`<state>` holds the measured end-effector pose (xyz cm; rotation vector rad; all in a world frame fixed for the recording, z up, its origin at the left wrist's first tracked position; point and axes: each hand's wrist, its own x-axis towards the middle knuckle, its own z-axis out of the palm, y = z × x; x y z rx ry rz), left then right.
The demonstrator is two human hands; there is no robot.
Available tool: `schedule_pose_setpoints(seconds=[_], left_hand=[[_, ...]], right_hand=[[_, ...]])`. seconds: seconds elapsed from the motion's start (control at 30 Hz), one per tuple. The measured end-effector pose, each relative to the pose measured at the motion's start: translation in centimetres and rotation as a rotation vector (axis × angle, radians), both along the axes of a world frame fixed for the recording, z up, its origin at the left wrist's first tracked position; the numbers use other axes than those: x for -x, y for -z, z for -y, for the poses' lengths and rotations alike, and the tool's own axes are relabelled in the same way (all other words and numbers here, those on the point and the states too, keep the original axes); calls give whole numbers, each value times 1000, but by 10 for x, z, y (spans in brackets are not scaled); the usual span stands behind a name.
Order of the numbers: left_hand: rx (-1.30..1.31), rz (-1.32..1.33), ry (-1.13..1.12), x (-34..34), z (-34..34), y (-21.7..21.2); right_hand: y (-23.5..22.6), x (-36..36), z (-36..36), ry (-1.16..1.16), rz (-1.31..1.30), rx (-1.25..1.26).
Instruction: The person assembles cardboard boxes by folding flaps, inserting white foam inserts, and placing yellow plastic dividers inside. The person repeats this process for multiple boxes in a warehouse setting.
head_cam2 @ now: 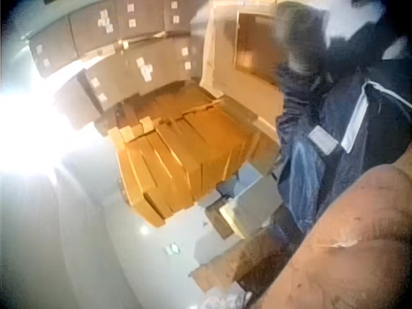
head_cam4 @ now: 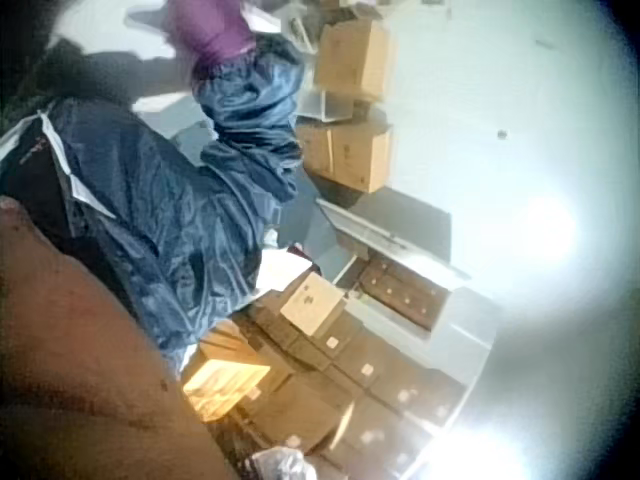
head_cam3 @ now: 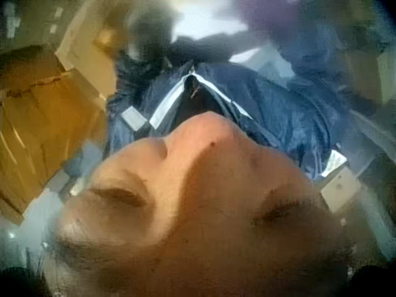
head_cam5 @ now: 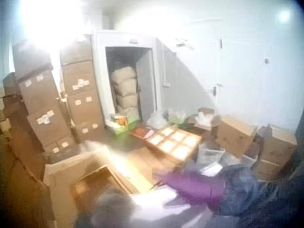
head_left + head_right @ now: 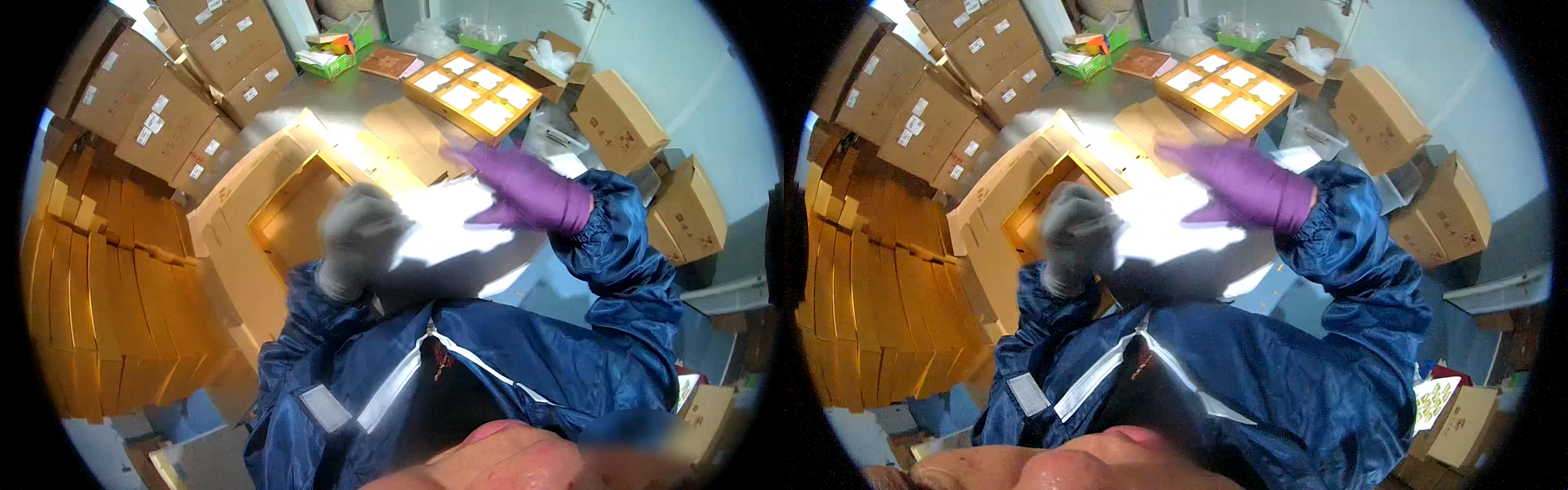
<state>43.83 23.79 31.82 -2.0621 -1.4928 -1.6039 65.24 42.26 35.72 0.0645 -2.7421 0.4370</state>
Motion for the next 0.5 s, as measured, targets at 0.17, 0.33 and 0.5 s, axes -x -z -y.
schedule_pose_setpoints(seconds=[0.17,0.33,0.5], left_hand=[[-314,513,-476,87,63,-17],[-320,724,-731,90,102,-7],[-180,620,-822,97,121,-30]], right_hand=[[35,-13,-42,768,-921,367],[191,43,18,696,-477,1282],[168,72,29,202,-41,1832]])
